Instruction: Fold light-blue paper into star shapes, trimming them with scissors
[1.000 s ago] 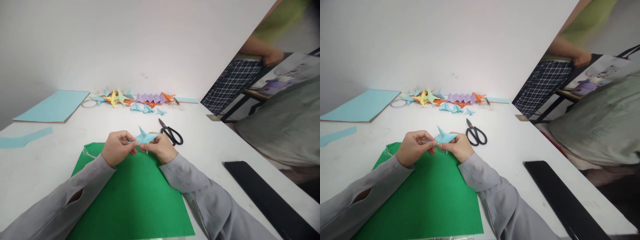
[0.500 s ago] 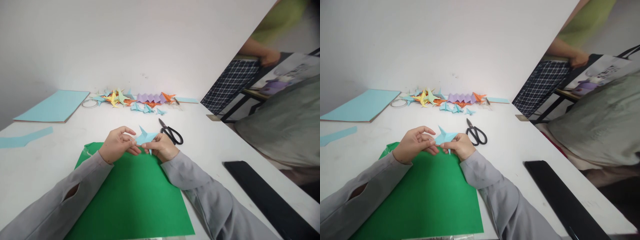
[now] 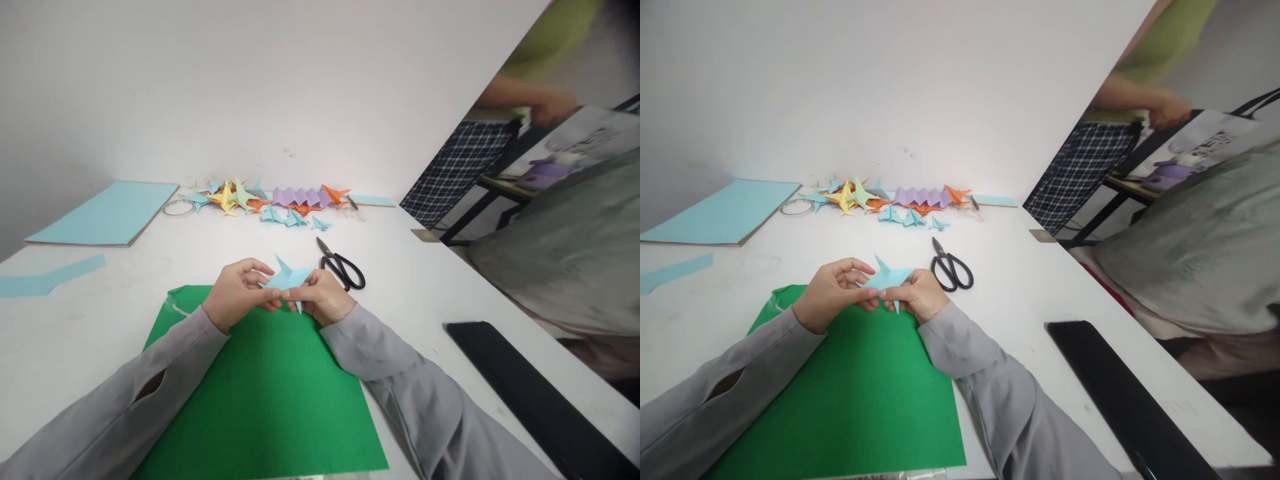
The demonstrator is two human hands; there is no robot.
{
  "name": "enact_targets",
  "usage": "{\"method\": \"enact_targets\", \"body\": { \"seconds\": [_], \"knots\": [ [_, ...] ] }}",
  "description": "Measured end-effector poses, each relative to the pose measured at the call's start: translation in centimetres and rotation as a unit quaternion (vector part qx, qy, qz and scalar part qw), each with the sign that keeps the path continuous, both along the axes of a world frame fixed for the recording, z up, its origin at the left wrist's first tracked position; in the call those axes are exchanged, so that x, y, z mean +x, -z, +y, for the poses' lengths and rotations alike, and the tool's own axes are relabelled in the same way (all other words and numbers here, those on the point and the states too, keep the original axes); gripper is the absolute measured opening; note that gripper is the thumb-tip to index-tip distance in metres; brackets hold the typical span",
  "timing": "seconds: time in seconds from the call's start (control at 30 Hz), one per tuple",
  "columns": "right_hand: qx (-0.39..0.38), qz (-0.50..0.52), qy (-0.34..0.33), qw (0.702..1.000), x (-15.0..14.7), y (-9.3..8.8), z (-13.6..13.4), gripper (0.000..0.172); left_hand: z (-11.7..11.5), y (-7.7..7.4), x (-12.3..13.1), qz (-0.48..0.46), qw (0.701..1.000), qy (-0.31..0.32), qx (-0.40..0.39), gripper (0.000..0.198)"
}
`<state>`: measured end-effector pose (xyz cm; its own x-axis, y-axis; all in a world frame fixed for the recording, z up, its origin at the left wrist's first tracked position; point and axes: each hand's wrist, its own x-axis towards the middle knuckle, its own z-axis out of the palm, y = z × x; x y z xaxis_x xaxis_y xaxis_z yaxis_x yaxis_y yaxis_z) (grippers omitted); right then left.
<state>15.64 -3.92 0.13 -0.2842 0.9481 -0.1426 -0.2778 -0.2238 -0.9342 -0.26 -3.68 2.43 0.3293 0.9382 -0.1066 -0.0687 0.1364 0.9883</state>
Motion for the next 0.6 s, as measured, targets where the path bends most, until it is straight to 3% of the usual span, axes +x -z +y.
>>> {"method": "enact_targets", "body": {
  "seconds": [0.33, 0.6],
  "knots": [
    [0.013, -0.026, -0.021, 0.999, 0.04, -0.28, -0.28, 0.015, 0.00, -0.38, -0.15, -0.005, 0.998, 0.031, -0.050, 0.046],
    [-0.040, -0.007, -0.015, 0.999, 0.15, -0.76, -0.22, 0.017, 0.09, -0.35, -0.25, -0.005, 0.998, 0.007, -0.060, 0.044]
  ]
}}
